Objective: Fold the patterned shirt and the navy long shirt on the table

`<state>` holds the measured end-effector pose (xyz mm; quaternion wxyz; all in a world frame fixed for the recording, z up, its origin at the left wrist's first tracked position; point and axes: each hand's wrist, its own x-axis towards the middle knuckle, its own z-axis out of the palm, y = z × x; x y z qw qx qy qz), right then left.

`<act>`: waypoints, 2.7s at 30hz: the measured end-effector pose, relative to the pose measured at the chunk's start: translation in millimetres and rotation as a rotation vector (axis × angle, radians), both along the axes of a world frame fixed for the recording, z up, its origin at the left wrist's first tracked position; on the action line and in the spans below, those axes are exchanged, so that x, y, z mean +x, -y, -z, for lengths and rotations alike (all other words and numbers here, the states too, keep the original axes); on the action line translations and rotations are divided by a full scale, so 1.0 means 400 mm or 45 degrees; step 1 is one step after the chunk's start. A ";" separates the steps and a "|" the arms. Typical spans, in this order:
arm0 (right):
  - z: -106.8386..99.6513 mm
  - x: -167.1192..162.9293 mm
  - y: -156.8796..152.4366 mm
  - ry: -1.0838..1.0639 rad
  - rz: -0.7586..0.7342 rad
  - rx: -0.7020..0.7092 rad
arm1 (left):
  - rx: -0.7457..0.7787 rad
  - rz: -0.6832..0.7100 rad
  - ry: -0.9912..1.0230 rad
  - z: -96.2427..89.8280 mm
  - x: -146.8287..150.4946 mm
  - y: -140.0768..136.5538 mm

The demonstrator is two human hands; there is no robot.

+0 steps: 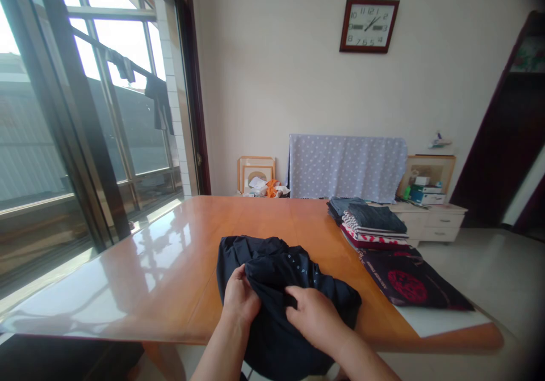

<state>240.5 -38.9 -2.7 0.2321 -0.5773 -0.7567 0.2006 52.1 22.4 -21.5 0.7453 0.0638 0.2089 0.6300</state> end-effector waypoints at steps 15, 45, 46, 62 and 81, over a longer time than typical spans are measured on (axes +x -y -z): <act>0.007 0.048 -0.043 -0.582 0.117 0.202 | 0.014 -0.025 -0.108 -0.027 0.020 0.020; -0.122 0.076 0.005 -1.176 -0.350 -0.410 | 0.415 0.313 -1.285 -0.052 0.078 0.089; -0.108 0.080 -0.027 -1.192 -0.224 -0.337 | 0.374 0.279 -1.325 -0.052 0.069 0.088; -0.003 0.018 -0.424 -0.731 0.366 0.017 | 0.184 -0.027 -1.458 -0.075 -0.105 0.112; -0.261 0.068 -0.400 -1.663 0.152 -0.086 | 0.184 -0.828 -1.805 -0.251 -0.314 -0.017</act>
